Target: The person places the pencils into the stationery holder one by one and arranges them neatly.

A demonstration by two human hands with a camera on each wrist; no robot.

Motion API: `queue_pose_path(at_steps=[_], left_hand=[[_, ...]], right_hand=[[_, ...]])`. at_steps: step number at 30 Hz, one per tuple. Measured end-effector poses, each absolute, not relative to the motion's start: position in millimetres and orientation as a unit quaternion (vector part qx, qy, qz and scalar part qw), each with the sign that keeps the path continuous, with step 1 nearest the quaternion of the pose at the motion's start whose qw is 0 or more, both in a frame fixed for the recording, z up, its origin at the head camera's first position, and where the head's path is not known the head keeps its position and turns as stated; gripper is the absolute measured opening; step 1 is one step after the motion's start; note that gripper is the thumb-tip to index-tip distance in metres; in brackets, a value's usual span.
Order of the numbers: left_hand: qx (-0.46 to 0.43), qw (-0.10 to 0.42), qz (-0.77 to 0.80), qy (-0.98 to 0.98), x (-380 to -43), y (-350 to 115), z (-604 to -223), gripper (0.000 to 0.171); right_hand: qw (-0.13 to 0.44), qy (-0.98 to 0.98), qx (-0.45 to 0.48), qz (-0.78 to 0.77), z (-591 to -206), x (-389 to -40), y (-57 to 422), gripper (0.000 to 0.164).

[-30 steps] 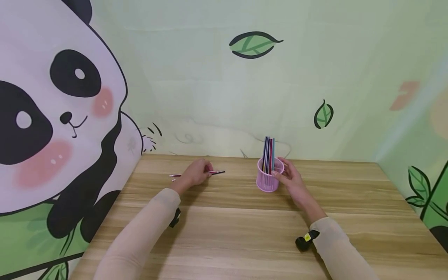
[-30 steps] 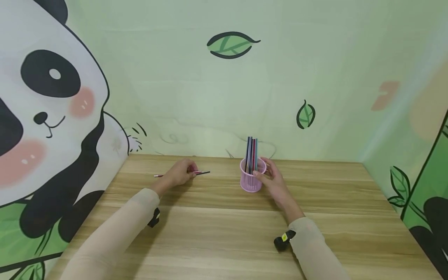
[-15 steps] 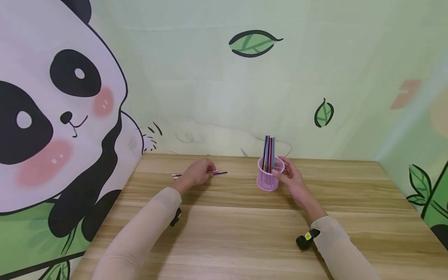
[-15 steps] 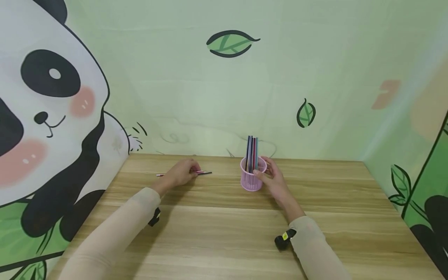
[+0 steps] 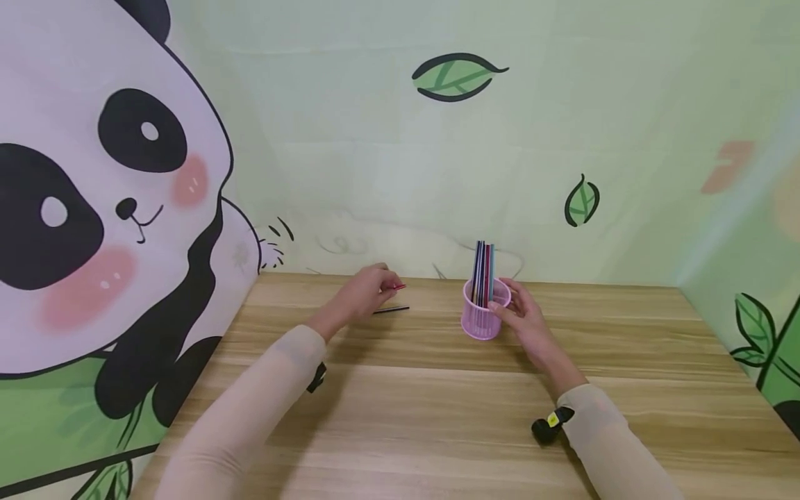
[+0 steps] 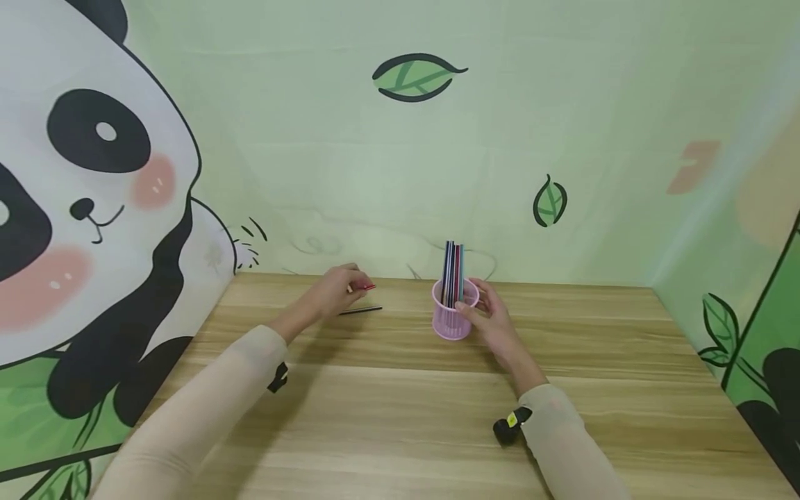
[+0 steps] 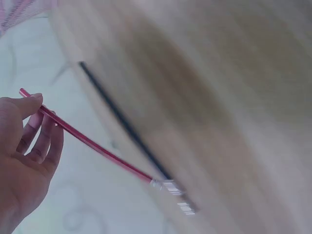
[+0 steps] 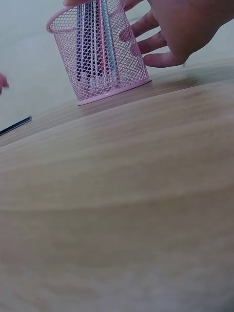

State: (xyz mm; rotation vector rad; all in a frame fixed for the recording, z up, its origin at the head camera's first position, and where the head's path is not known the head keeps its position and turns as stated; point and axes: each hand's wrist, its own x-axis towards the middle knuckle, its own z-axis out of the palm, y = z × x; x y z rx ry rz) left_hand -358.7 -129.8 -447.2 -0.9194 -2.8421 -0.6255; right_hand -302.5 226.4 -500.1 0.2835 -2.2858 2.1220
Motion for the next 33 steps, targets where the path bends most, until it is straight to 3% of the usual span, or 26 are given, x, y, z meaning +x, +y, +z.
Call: queue_pose_path(at_steps=[15,24,33], left_hand=[[-0.402,0.177,-0.272,-0.856,-330.9,-77.9,-351.3,0.014],[-0.416,0.177,-0.412,-0.791,-311.1,-47.8,-307.0,0.026],[-0.365,0.172,-0.518,-0.755,-314.5,-28.7,-304.0,0.027]], right_hand=[[0.000,-0.733,0.090,0.674,-497.3,-302.2,227.1,0.071],[0.005,-0.737,0.086,0.671,-496.7,-301.1,227.6,0.069],[-0.002,-0.735,0.092,0.672,-493.4,-298.3,226.4,0.069]])
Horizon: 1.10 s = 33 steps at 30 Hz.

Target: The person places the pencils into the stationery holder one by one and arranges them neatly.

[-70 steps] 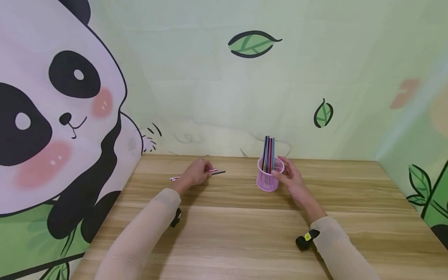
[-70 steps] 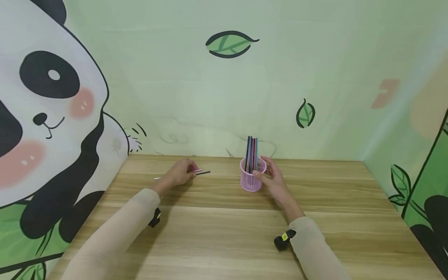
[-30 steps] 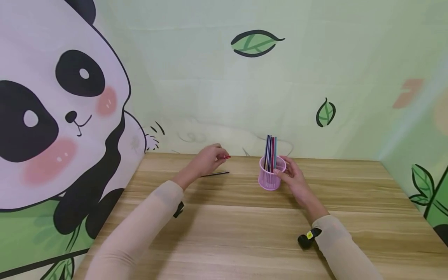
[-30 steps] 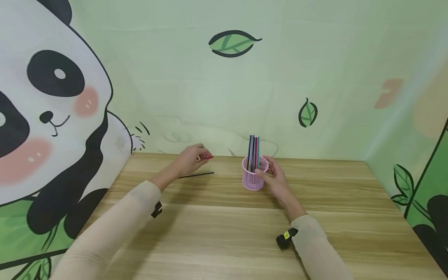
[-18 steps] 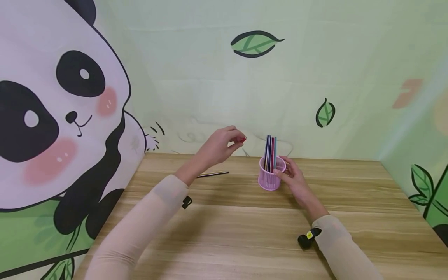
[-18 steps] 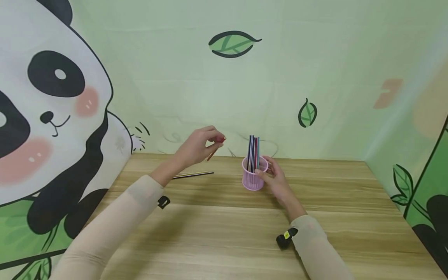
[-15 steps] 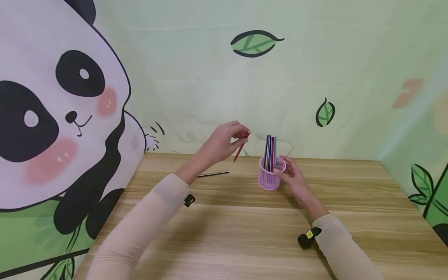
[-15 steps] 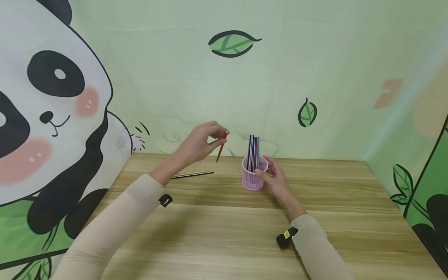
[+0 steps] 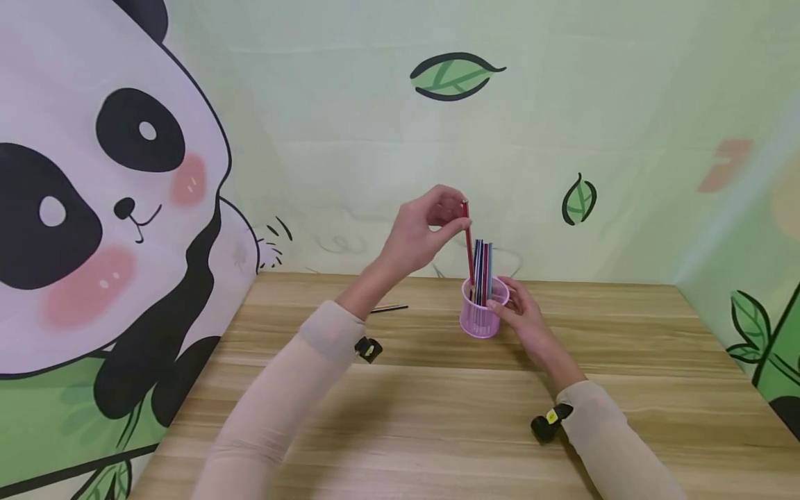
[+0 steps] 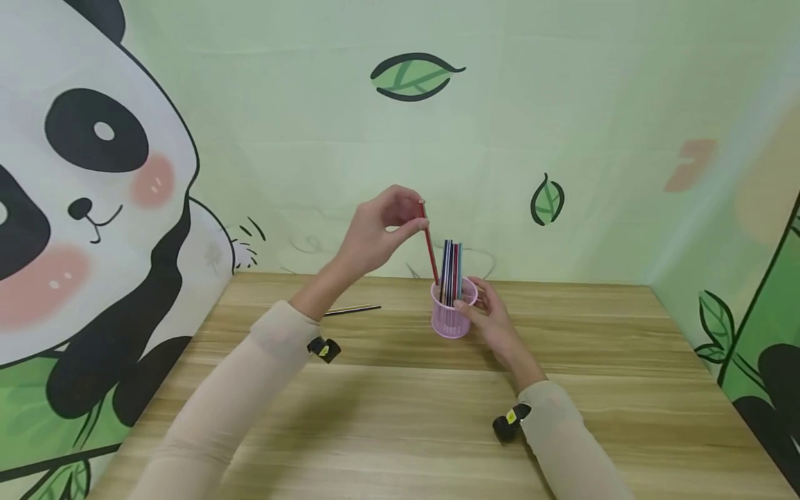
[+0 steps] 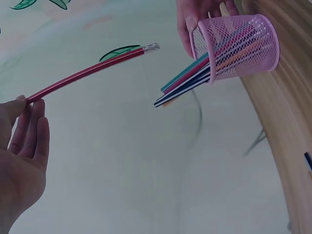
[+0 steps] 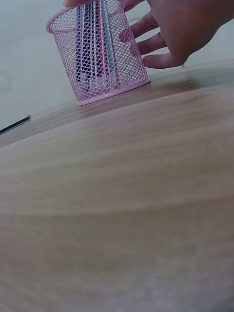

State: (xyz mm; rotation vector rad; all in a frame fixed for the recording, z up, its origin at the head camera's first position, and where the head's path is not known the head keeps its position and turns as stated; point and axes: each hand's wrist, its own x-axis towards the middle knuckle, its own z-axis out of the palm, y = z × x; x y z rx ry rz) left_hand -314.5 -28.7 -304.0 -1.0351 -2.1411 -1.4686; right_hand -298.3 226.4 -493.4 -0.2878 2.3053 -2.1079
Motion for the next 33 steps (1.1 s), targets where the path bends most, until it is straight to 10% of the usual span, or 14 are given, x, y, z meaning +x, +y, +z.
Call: queue_pose_path(at_steps=[33], left_hand=[[-0.221,0.091,-0.566,-0.789,-358.0,2.0,-405.8,0.025]], right_hand=[[0.005,0.735,-0.094,-0.672,-496.7,-303.1,228.4,0.070]])
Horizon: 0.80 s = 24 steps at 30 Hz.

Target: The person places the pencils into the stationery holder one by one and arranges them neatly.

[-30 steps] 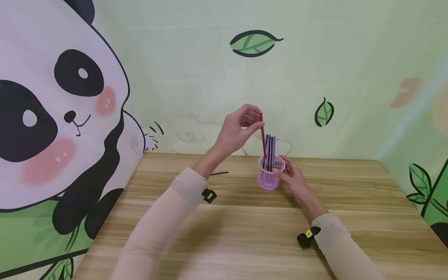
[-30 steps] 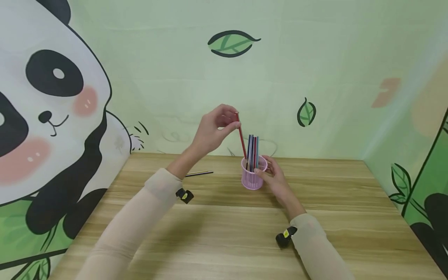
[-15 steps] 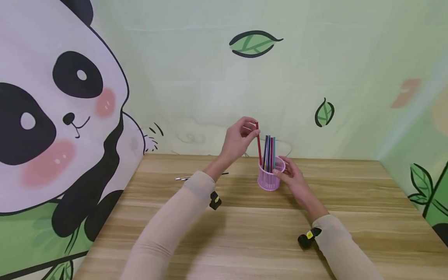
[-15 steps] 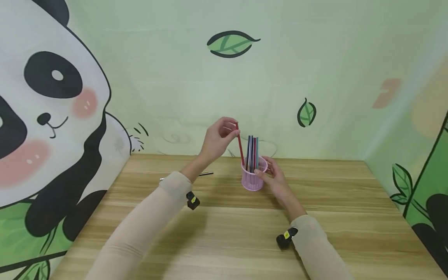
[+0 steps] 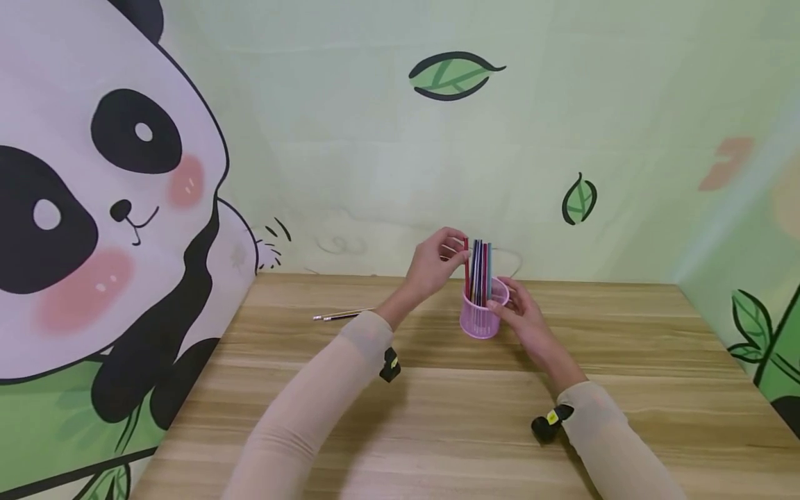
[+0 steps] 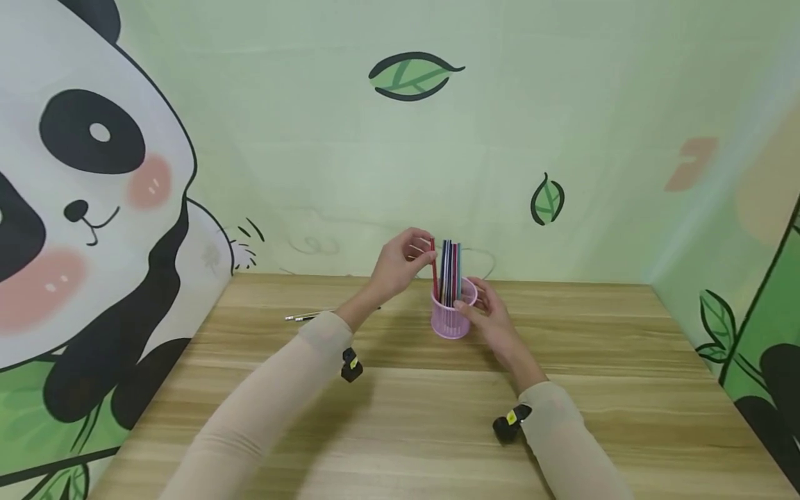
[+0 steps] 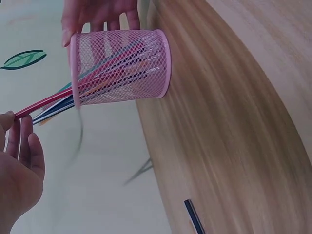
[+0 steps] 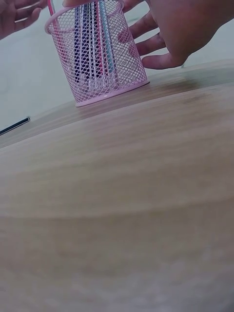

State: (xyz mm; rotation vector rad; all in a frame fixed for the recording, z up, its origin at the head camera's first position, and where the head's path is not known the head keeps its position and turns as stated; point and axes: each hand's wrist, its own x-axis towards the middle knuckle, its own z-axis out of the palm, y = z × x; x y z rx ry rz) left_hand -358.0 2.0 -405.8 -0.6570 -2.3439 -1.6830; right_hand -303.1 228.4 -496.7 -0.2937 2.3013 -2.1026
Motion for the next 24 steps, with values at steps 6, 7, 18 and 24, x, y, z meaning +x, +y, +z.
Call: queue_pose_path(at_steps=[6,7,18,24], left_hand=[[-0.215,0.075,-0.557,-0.799,-360.2,3.6,-414.4,0.025],[-0.212,0.071,-0.554,-0.802,-360.5,3.4,-415.4,0.025],[-0.214,-0.002,-0.461,-0.861,-358.8,-26.2,-426.6,0.028],[-0.226,-0.015,-0.410,-0.883,-352.2,-64.4,-430.8,0.027]], right_hand=[[0.005,0.728,-0.101,-0.678,-497.4,-304.3,226.3,0.069],[0.005,0.728,-0.100,-0.678,-497.4,-304.3,226.0,0.069],[0.006,0.733,-0.092,-0.674,-498.4,-304.0,226.1,0.070],[0.005,0.734,-0.093,-0.673,-496.7,-301.0,226.0,0.071]])
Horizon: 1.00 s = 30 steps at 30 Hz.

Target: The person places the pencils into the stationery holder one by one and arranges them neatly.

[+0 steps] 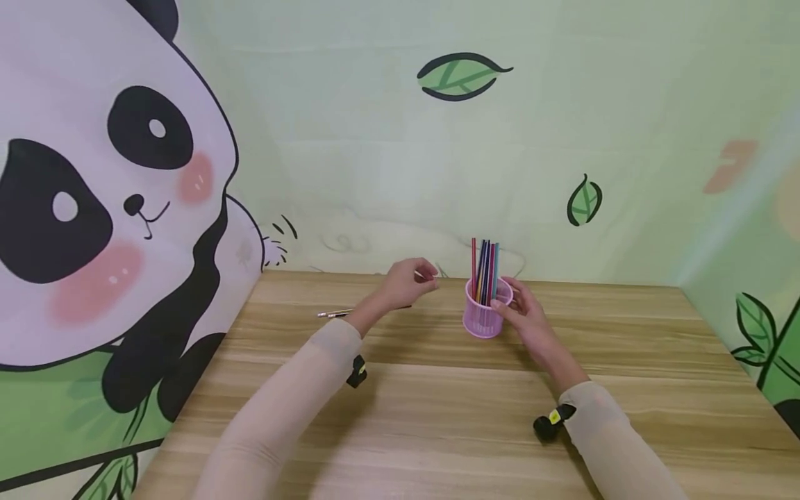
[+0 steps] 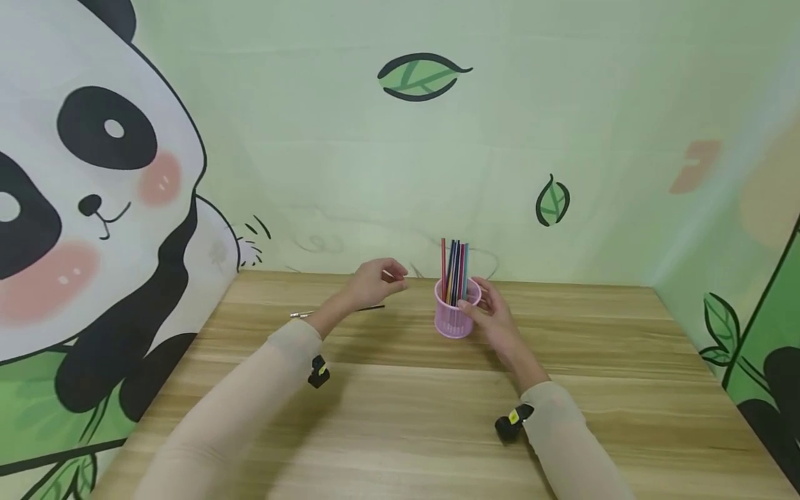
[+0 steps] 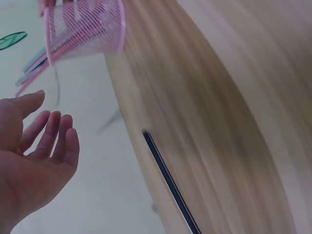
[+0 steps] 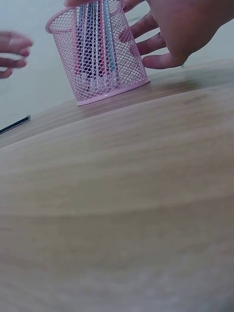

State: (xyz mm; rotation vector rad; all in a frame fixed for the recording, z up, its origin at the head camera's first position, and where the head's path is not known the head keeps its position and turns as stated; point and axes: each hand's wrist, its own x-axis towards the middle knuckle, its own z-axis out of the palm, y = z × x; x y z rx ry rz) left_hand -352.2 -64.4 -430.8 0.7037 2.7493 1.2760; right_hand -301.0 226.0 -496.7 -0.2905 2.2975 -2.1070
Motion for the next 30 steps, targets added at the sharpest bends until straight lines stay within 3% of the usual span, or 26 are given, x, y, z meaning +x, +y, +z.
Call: queue_pose_path(at_steps=[10,15,30], left_hand=[[0.245,0.042,0.259,0.933,-347.8,-115.9,-451.1,0.011],[0.240,0.044,0.195,0.950,-344.0,-128.5,-458.5,0.013],[0.244,0.049,0.179,0.952,-342.3,-139.5,-475.4,0.005]], right_hand=[[-0.002,0.736,-0.087,-0.672,-496.7,-300.4,228.8,0.070],[-0.001,0.738,-0.085,-0.669,-498.5,-301.4,230.1,0.070],[0.002,0.733,-0.087,-0.674,-495.9,-300.5,224.9,0.070]])
